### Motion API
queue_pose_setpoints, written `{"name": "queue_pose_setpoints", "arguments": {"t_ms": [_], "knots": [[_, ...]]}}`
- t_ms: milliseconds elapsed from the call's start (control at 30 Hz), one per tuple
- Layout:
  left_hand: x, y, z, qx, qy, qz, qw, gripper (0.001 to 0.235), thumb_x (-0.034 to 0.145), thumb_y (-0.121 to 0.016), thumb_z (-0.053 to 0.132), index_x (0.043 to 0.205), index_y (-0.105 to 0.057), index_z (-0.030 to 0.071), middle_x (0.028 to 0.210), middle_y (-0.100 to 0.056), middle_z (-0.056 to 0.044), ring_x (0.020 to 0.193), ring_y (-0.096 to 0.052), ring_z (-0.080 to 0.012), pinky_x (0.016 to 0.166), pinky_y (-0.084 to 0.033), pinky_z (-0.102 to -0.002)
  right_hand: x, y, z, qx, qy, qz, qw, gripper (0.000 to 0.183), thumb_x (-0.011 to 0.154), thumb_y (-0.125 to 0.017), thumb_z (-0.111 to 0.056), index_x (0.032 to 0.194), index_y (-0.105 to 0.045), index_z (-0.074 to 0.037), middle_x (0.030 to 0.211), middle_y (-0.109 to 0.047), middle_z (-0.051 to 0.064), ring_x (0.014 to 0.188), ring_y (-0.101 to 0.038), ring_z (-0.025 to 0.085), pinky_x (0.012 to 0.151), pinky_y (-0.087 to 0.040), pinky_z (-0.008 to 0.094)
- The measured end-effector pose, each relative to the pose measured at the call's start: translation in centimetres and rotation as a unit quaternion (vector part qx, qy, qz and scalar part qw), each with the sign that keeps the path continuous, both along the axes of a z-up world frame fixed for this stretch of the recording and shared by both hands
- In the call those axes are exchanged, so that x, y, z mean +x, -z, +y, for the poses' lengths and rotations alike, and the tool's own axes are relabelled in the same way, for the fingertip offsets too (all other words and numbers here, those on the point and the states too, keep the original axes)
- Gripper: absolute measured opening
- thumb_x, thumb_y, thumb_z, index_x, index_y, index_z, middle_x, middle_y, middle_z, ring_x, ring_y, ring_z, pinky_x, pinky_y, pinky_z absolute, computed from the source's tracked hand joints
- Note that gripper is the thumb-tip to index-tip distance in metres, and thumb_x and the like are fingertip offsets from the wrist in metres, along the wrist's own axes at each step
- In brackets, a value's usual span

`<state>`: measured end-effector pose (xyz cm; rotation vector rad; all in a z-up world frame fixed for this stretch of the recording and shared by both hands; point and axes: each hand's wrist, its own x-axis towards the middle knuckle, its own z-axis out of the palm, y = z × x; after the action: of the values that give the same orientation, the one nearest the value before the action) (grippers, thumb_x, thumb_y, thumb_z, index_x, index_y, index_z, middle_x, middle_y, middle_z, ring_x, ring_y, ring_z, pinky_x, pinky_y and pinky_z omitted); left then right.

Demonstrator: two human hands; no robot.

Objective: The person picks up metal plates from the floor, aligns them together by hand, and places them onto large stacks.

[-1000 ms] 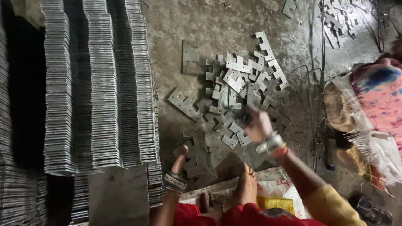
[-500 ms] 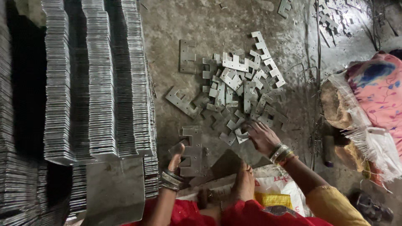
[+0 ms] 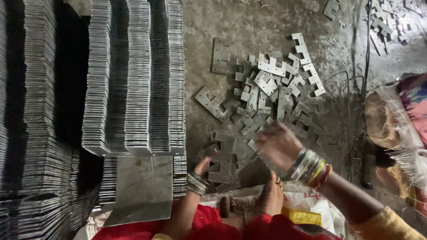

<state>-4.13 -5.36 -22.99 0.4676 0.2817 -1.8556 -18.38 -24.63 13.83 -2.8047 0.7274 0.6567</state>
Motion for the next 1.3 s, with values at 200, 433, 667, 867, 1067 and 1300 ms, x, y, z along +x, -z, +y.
{"name": "queue_pose_setpoints", "arguments": {"t_ms": [200, 433, 667, 867, 1067, 1300], "knots": [[0.4, -4.0, -1.4, 0.063, 0.049, -0.037, 0.996, 0.065, 0.088, -0.069, 0.053, 0.134, -0.063, 0.006, 0.120, -0.073, -0.013, 0.099, -0.074, -0.0249, 0.082, -0.063, -0.041, 3.4, -5.9, 0.0, -0.119, -0.083, -0.225, 0.963, 0.031, 0.087, -0.073, -0.021, 0.117, -0.068, -0.027, 0.122, -0.073, -0.001, 0.112, -0.070, 0.019, 0.100, -0.058, 0.039], [3.3, -13.8, -2.5, 0.004, 0.082, -0.026, 0.996, 0.071, 0.089, -0.072, 0.054, 0.136, -0.060, 0.003, 0.117, -0.073, -0.015, 0.094, -0.075, -0.0271, 0.081, -0.064, -0.043, -4.7, 5.9, -3.3, -0.071, 0.308, 0.056, 0.947, 0.044, 0.092, -0.069, -0.036, 0.131, -0.062, -0.017, 0.105, -0.073, 0.013, 0.090, -0.072, 0.033, 0.076, -0.060, 0.045], [3.2, -14.5, -2.4, -0.043, 0.079, -0.025, 0.996, 0.074, 0.088, -0.076, 0.048, 0.141, -0.057, 0.000, 0.123, -0.072, -0.014, 0.103, -0.073, -0.0275, 0.089, -0.062, -0.043, -10.2, 9.2, -0.1, -0.097, 0.149, -0.067, 0.982, 0.022, 0.082, -0.070, -0.024, 0.103, -0.072, -0.018, 0.110, -0.070, 0.015, 0.112, -0.066, 0.033, 0.093, -0.056, 0.043], [3.8, -15.9, -2.5, -0.095, 0.090, 0.043, 0.990, 0.081, 0.082, -0.077, 0.054, 0.138, -0.057, -0.002, 0.121, -0.072, -0.018, 0.103, -0.074, -0.0315, 0.090, -0.062, -0.048, -9.5, 5.0, 1.4, -0.060, 0.423, -0.084, 0.900, 0.047, 0.084, -0.072, -0.037, 0.125, -0.063, -0.017, 0.108, -0.077, 0.019, 0.105, -0.071, 0.040, 0.088, -0.057, 0.049], [3.4, -13.9, -3.0, -0.082, 0.102, -0.049, 0.990, 0.080, 0.083, -0.079, 0.052, 0.138, -0.058, -0.002, 0.122, -0.073, -0.018, 0.103, -0.074, -0.0292, 0.089, -0.061, -0.047, -9.9, 10.7, 1.2, -0.066, 0.510, -0.044, 0.856, 0.079, 0.072, -0.085, -0.048, 0.127, -0.050, -0.003, 0.094, -0.073, 0.025, 0.088, -0.071, 0.045, 0.076, -0.058, 0.053], [2.1, -11.9, -2.0, -0.033, 0.074, -0.018, 0.997, 0.066, 0.092, -0.075, 0.044, 0.136, -0.060, -0.002, 0.122, -0.072, -0.014, 0.102, -0.074, -0.0246, 0.089, -0.061, -0.039, -10.9, 11.9, 0.1, 0.127, 0.487, -0.212, 0.838, 0.033, 0.090, -0.087, -0.023, 0.110, -0.074, 0.000, 0.092, -0.077, 0.026, 0.080, -0.068, 0.042, 0.067, -0.056, 0.049]]}}
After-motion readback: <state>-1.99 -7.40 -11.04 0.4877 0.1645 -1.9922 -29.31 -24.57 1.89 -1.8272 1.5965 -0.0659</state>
